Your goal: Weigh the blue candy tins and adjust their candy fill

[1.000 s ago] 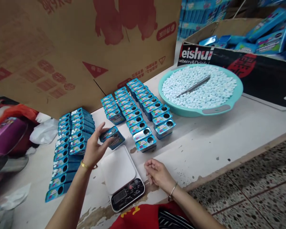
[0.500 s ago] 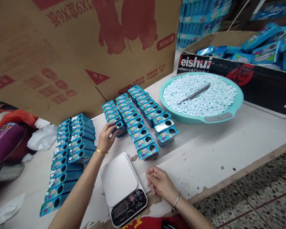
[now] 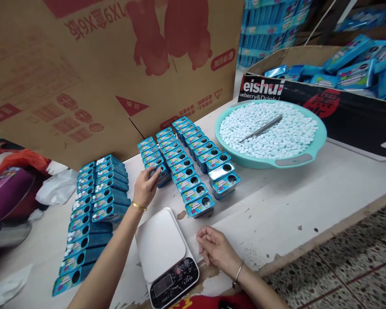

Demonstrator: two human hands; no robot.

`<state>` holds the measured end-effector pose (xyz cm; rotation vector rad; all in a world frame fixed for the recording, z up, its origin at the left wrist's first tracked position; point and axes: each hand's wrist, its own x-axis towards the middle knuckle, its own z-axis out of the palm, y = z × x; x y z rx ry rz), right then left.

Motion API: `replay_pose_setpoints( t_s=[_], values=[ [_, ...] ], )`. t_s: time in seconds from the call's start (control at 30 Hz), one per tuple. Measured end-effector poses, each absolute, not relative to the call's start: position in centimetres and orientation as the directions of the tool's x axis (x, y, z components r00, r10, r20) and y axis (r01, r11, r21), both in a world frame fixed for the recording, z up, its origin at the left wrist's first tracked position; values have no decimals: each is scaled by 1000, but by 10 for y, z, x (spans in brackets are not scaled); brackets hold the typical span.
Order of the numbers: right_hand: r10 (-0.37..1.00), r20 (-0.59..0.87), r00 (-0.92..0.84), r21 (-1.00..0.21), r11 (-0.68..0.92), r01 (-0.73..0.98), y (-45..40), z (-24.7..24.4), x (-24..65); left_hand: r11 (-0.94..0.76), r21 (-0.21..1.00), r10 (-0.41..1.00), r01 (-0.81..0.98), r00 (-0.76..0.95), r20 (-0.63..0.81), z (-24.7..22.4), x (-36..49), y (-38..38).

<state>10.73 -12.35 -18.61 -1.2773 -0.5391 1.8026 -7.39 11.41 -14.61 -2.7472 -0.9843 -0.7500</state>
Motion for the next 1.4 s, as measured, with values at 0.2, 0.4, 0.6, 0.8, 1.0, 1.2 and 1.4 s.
replay_pose_setpoints(
  t_s=[0.2,0.4,0.6,0.8,1.0,1.2,1.4],
  values=[
    [821,-553,-141,-736,-560,-381,-123,-188,108,-648,36,635,761,513,577,-136,-73,86],
    [824,-551,-131,-754,-559,-345,-130,-190,107,-440,102,772,892,318,550,-96,-142,18],
    [840,-522,-148,-792,-542,-280,-134,-198,104,-251,-207,894,946,308,326,-96,-206,1],
    [866,-486,-121,-837,-501,-221,-134,-196,105,-433,-216,811,875,483,331,-78,-187,1],
    [898,-427,-108,-888,-439,-133,-137,-193,103,-634,-172,734,754,657,172,-41,-133,-54],
    [911,-396,-112,-904,-408,-123,-138,-195,102,-732,-94,679,675,734,-12,-49,-87,-67],
    [925,-371,-85,-907,-381,-181,-137,-197,108,-625,235,778,744,571,263,-42,-112,-79]
  ],
)
